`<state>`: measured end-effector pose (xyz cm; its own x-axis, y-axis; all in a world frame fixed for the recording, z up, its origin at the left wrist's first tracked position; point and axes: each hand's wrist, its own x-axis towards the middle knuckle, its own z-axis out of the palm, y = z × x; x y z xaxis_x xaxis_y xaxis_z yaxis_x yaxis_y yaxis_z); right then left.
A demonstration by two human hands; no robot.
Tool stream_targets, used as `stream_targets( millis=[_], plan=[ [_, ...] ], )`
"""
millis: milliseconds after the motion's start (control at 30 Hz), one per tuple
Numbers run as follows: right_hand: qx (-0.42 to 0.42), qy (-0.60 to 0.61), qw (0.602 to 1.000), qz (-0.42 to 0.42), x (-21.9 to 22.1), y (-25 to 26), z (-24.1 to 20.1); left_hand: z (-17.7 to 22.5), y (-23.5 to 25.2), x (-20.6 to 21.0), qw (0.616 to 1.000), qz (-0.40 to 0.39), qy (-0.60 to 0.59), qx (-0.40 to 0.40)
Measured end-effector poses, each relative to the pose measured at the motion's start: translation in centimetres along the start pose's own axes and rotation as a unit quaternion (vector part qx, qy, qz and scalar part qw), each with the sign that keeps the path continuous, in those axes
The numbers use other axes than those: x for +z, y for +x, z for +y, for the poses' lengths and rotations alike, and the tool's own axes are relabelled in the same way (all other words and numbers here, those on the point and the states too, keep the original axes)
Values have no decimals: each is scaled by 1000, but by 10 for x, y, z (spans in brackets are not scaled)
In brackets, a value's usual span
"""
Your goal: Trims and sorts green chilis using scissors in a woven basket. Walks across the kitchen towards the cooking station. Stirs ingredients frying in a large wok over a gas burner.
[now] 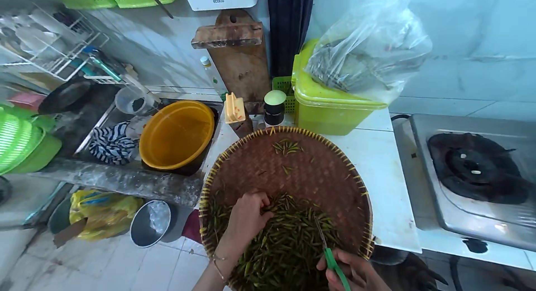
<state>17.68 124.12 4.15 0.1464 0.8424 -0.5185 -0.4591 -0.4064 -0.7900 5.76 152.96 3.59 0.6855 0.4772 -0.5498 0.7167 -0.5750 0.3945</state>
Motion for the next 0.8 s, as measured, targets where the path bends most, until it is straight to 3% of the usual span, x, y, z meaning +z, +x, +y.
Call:
stream_targets(
  millis=[233, 400, 467, 800],
  plan=[
    [-6, -10, 999, -33, 9, 13, -5, 4, -8, 5, 1000, 10, -5, -7],
    [5, -68, 996, -58, 7, 16, -7, 1, -30, 9, 972, 159, -145, 99],
    [-4, -90, 994, -69, 8, 18, -5, 7, -40, 9, 957, 178, -185, 137],
    [-30, -68, 994, -78, 8, 20, -5, 19, -50, 23, 945, 140, -216, 201]
  ],
)
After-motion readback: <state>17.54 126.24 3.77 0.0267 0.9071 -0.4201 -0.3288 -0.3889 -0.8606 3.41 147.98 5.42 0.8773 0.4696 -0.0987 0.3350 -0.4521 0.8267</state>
